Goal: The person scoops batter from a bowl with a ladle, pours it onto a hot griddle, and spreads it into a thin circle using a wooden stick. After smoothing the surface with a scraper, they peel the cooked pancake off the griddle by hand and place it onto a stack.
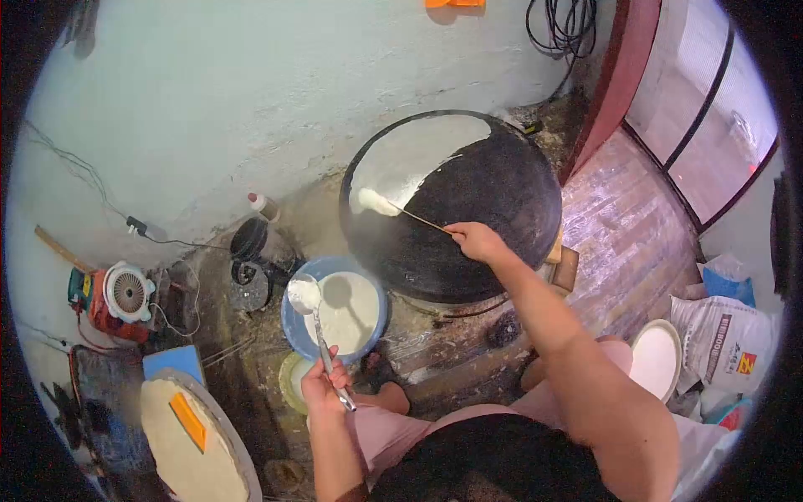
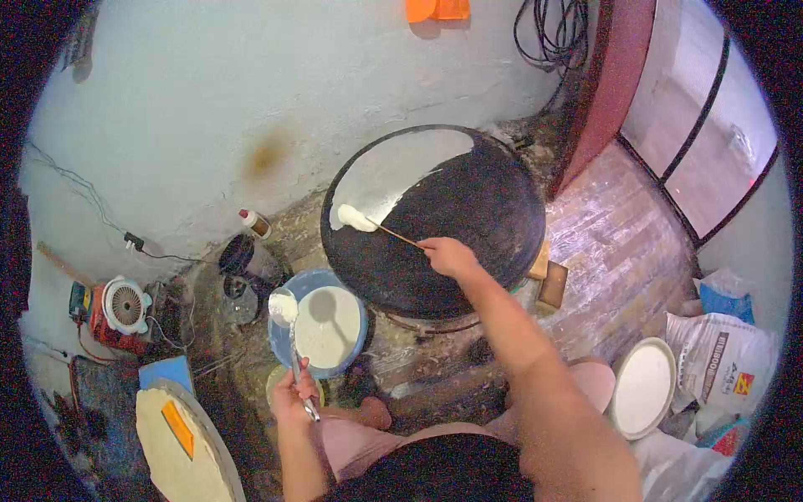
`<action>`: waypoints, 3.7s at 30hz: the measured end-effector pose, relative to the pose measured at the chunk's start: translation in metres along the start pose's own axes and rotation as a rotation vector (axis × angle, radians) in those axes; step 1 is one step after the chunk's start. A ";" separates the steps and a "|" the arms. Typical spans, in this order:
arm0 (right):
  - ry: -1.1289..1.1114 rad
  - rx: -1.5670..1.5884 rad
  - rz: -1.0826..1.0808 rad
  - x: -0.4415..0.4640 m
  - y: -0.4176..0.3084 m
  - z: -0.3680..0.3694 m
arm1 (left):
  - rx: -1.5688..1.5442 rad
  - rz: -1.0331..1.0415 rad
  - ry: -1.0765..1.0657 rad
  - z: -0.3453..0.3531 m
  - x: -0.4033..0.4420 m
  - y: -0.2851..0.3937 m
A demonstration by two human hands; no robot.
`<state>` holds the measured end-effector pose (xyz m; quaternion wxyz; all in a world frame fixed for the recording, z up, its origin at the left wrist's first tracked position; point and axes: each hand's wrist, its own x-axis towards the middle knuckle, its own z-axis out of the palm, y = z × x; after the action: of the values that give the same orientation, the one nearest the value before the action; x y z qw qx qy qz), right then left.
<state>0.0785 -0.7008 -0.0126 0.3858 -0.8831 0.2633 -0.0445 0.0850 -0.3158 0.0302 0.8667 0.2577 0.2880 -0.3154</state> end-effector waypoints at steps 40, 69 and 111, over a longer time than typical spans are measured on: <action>0.034 -0.351 -0.132 -0.072 -0.103 0.158 | 0.044 -0.004 -0.068 -0.029 -0.021 0.017; 0.006 -0.270 0.064 -0.113 -0.111 0.208 | 0.045 0.001 -0.154 -0.040 -0.027 0.024; 0.118 -0.377 0.168 -0.189 -0.010 0.120 | 0.107 -0.012 -0.126 -0.019 -0.014 0.006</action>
<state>-0.0452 -0.5213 -0.0658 0.2001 -0.9105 0.3617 -0.0137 0.0739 -0.2940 0.0282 0.8661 0.2817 0.2169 -0.3513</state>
